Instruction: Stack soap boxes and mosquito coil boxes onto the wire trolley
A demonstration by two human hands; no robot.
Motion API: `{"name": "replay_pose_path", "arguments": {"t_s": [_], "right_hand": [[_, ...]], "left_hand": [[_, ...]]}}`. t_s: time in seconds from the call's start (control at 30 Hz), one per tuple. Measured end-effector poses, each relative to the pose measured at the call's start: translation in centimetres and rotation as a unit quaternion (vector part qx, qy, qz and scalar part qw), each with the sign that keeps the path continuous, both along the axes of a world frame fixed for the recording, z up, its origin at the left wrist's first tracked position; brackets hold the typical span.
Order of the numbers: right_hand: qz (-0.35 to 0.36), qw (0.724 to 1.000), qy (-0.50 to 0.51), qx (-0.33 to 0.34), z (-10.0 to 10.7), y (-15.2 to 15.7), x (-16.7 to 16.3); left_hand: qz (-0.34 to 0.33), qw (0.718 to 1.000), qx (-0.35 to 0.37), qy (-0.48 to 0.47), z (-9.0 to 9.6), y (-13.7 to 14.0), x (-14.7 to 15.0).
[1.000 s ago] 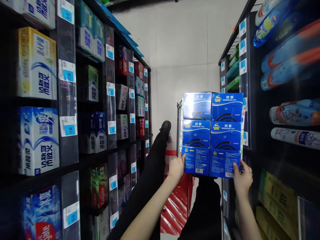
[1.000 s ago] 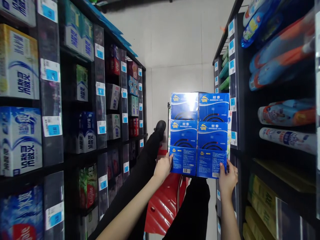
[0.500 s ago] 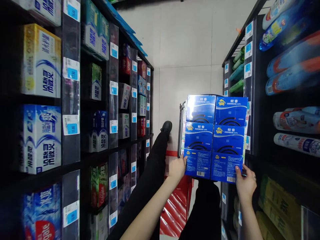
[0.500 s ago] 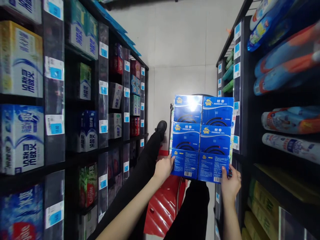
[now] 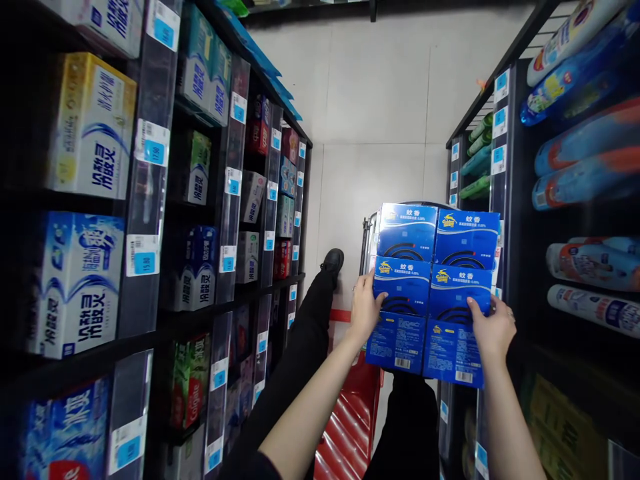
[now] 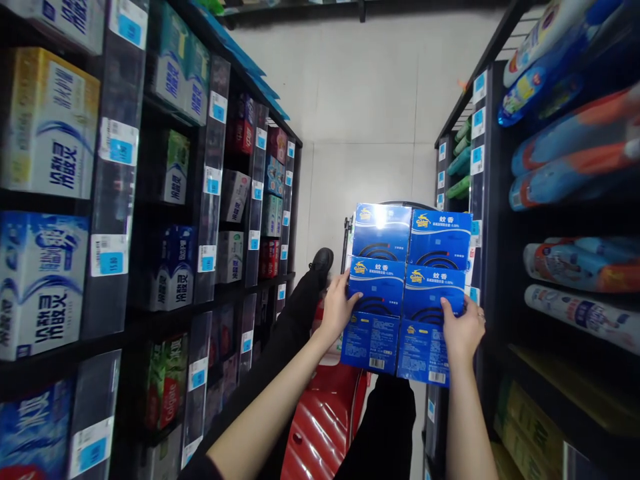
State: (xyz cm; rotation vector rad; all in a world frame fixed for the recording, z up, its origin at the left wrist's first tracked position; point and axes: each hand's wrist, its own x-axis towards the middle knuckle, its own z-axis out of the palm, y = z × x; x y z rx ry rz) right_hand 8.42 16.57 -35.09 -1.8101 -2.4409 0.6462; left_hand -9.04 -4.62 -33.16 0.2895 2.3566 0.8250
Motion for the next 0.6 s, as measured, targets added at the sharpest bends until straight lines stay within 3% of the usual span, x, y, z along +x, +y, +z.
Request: {"name": "replay_pose_path", "arguments": {"t_s": [0.6], "right_hand": [[-0.007, 1.000, -0.010, -0.017, 0.14, -0.10, 0.01]], "left_hand": [[-0.030, 0.999, 0.025, -0.015, -0.06, -0.91, 0.09]]}}
